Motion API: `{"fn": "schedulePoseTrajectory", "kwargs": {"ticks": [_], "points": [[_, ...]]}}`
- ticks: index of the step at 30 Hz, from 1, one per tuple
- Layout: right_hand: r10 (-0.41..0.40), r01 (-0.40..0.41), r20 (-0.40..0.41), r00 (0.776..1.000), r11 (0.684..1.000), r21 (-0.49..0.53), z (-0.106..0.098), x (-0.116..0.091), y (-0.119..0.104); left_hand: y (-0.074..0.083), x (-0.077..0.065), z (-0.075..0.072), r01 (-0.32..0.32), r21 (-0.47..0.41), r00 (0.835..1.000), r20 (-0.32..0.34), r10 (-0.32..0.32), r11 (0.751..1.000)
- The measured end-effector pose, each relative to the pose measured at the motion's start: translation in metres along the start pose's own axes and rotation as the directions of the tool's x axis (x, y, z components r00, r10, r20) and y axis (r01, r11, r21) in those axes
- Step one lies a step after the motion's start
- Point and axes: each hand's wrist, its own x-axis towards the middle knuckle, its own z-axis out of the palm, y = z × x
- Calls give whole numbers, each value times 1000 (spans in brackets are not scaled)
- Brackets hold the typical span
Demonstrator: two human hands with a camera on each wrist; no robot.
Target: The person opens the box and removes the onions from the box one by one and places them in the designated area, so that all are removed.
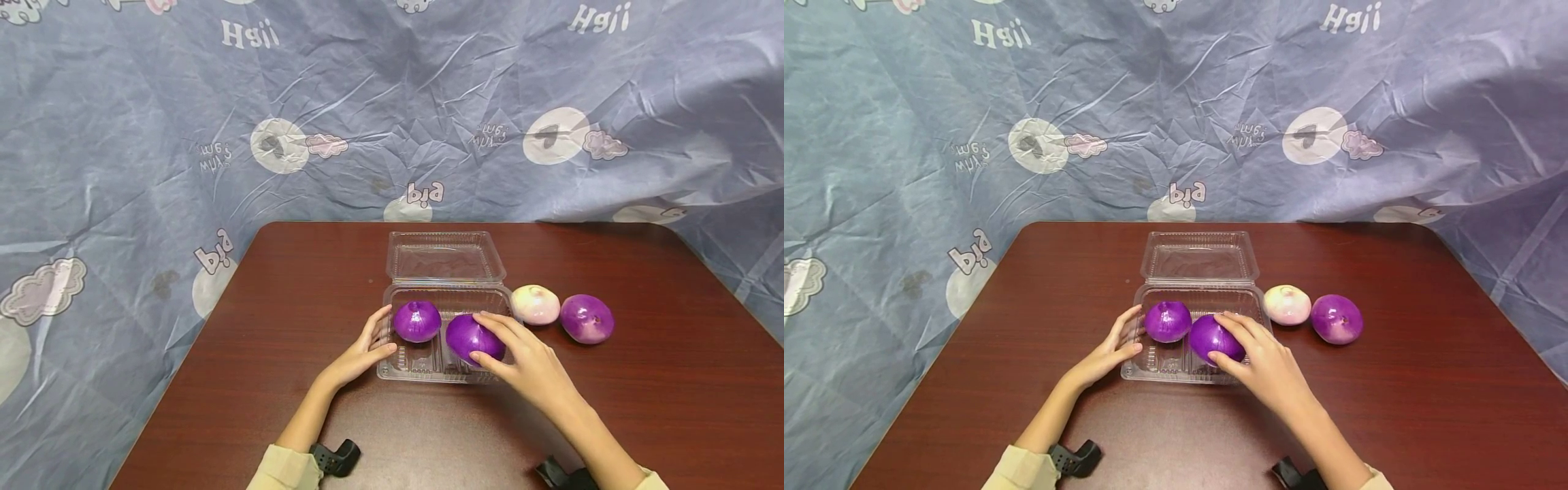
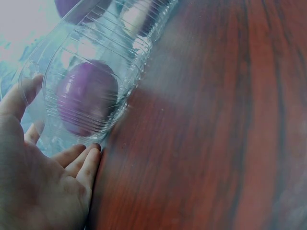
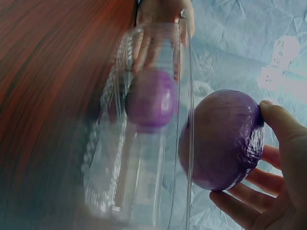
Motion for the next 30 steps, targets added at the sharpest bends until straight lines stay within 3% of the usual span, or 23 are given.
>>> {"fn": "schedulePoseTrajectory", "kwargs": {"ticks": [11, 19, 25, 30], "points": [[88, -92, -104, 991, 995, -34, -17, -14, 15, -1, 1, 1, 9, 13, 1000, -6, -9, 1000], [219, -220, -118, 969, 975, 0, -25, -23, 32, -3, 1, 1, -24, 50, 1000, -4, 25, 998], [263, -266, -142, 954, 964, -3, -26, -29, 47, 0, 1, 1, 24, 16, 1000, 2, -24, 1000], [325, -326, -135, 936, 945, 10, -26, -34, 59, 22, -4, 3, 51, 9, 999, 12, -51, 999]]}}
